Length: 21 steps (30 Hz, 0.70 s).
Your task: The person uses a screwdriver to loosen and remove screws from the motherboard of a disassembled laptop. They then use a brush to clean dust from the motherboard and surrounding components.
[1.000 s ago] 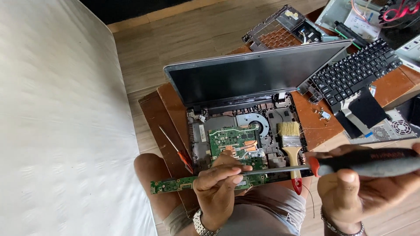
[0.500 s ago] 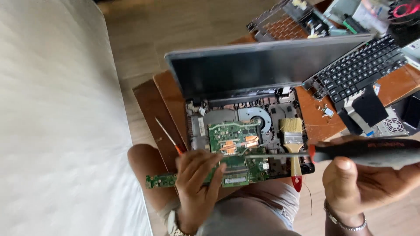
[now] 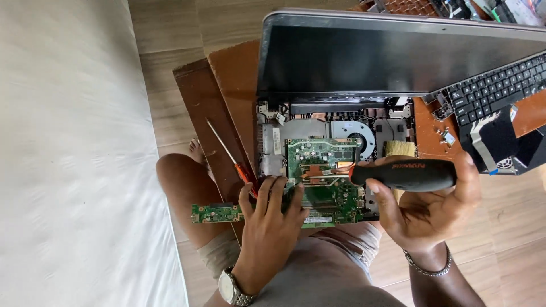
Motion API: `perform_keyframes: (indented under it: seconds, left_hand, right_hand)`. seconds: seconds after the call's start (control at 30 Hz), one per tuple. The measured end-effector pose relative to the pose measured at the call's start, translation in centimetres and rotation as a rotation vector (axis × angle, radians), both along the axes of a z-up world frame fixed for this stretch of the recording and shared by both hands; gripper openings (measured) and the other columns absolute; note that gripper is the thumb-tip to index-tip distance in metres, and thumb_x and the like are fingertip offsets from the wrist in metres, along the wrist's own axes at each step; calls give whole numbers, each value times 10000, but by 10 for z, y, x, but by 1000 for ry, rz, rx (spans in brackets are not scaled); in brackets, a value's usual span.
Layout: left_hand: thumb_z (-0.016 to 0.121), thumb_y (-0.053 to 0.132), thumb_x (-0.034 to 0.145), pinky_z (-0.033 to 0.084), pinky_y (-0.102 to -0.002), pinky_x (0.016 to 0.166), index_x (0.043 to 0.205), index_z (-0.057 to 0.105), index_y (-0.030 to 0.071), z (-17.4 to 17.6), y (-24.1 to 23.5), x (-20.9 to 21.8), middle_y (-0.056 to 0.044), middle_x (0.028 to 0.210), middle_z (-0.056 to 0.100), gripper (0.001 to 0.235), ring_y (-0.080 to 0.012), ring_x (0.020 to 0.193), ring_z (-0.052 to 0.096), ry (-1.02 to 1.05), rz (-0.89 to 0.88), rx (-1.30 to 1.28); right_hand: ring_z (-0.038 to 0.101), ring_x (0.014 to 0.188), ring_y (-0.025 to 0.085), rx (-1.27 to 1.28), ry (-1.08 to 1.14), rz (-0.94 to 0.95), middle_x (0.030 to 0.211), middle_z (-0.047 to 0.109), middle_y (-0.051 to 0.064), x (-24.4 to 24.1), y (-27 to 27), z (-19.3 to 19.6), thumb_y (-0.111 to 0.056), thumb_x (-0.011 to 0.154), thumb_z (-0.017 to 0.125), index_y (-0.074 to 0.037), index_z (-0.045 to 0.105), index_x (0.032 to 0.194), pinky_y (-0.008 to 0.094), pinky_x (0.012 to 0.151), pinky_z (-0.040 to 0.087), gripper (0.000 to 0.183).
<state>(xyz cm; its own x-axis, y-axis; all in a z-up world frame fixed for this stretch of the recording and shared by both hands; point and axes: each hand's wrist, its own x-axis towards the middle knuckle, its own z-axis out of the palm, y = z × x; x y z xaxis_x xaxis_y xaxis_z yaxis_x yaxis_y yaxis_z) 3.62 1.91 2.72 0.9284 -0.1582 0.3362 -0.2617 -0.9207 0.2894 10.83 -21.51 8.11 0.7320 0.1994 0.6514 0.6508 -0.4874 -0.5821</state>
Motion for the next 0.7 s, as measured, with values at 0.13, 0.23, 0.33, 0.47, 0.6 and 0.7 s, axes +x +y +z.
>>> perform_keyframes:
  seconds: [0.13,0.23,0.33,0.47,0.6,0.7]
  left_hand:
    - [692,518,1121,467,-682,1112,1567,657,185,-8,0,2,-129,1434,645,557,-346,1389,585,38,0,79]
    - [547,600,1156,441,-732,1137,1654,574,190,-12,-4,5,-151,1505,625,646,-364,1420,574,109,-5,97]
    - [521,659,1149,412,-717,1171,1597,629,133,-12,-6,8,-155,1473,643,700,-365,1380,591,97,7,85]
    - [538,666,1142,419,-718,1165,1569,654,121,-12,-6,9,-149,1471,646,702,-358,1385,592,85,12,70]
    - [543,677,1135,421,-718,1154,1574,646,126,-13,-5,10,-134,1480,644,712,-345,1384,592,71,16,69]
    - [541,679,1135,411,-712,1168,1597,636,126,-12,-6,10,-129,1477,658,727,-343,1390,598,70,18,70]
  right_hand:
    - [856,996,526,3,-51,21,1570,487,514,10,0,-6,160,1005,829,43,101,1774,504,914,751,1065]
    - [836,1073,510,25,-3,46,1292,674,447,13,3,-4,158,1045,794,-9,140,1791,563,1041,735,1006]
    - [833,1055,514,19,22,74,1332,644,459,17,-2,-10,214,1006,811,12,92,1786,570,1062,728,1080]
    - [849,1113,547,-67,-52,51,1806,290,322,22,-3,-13,123,1034,879,55,125,1780,520,1020,761,1062]
    - [849,1177,558,-56,-38,78,1886,196,242,24,-2,-13,104,1036,887,55,130,1784,504,1040,767,1066]
    - [862,1174,554,-129,-75,90,1855,200,246,27,-2,-8,90,1045,909,79,132,1769,436,991,769,1062]
